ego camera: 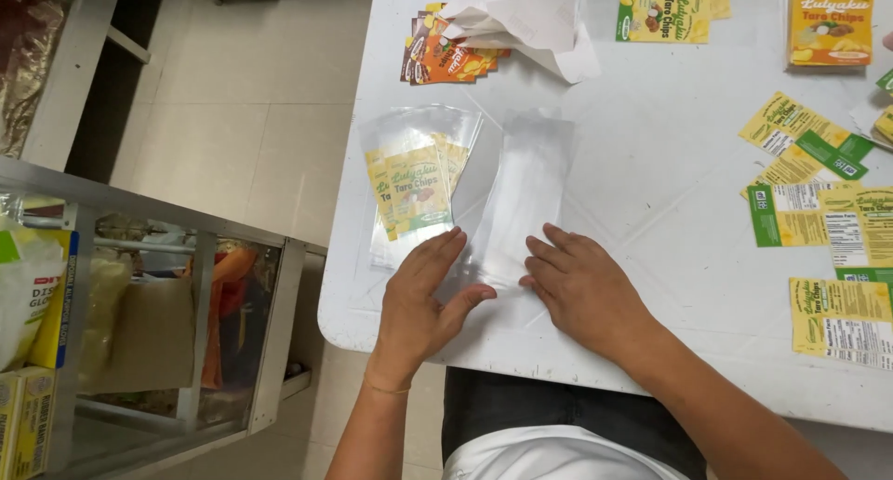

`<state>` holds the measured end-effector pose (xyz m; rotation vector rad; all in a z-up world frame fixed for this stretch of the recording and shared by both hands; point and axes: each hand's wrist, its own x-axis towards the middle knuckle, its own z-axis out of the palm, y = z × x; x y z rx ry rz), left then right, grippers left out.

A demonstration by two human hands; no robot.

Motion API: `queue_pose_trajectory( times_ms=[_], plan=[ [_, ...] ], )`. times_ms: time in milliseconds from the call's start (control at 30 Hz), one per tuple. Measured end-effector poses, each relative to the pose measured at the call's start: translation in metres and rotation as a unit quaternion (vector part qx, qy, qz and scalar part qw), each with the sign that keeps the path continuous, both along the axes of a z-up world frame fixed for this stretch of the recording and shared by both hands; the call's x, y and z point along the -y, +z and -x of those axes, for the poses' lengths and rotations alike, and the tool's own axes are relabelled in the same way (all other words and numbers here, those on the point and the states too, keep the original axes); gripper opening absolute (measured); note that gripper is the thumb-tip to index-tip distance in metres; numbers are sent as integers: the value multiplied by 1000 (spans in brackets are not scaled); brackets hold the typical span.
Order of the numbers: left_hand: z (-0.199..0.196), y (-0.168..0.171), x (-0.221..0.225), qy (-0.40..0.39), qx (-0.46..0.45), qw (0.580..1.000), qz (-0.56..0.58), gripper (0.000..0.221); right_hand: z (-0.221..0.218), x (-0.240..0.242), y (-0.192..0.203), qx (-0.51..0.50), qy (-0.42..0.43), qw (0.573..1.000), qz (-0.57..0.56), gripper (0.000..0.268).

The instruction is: Peeling adhesive labels from a sheet and applying them to clear plastic bags on a table.

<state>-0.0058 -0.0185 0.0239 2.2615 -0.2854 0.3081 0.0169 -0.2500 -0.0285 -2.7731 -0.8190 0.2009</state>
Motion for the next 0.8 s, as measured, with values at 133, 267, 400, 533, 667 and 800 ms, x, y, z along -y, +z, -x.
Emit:
queue_pose_trajectory(
  times_ms=[133, 267, 400, 533, 667, 800],
  plan=[
    [4, 9, 16, 19, -101, 994, 40, 69, 1, 5, 3, 18, -1, 999, -27, 34],
    [2, 25, 28, 10, -136, 990, -31, 60, 4, 0, 30, -67, 6, 998, 5, 68],
    [5, 29, 37, 4, -159, 985, -73, 54, 12, -14, 40, -63, -10, 998, 28, 92],
    [3, 51, 41, 32, -237, 971, -10, 58, 18, -25, 42, -40, -11, 999, 34, 88],
    [1, 46, 41, 87, -292, 947, 99, 68, 23, -25, 33, 10, 10, 1000, 22, 77],
    [-2, 24, 39, 99, -270, 924, 251, 67, 34, -17, 8, 178, 7, 980, -92, 69]
  ],
)
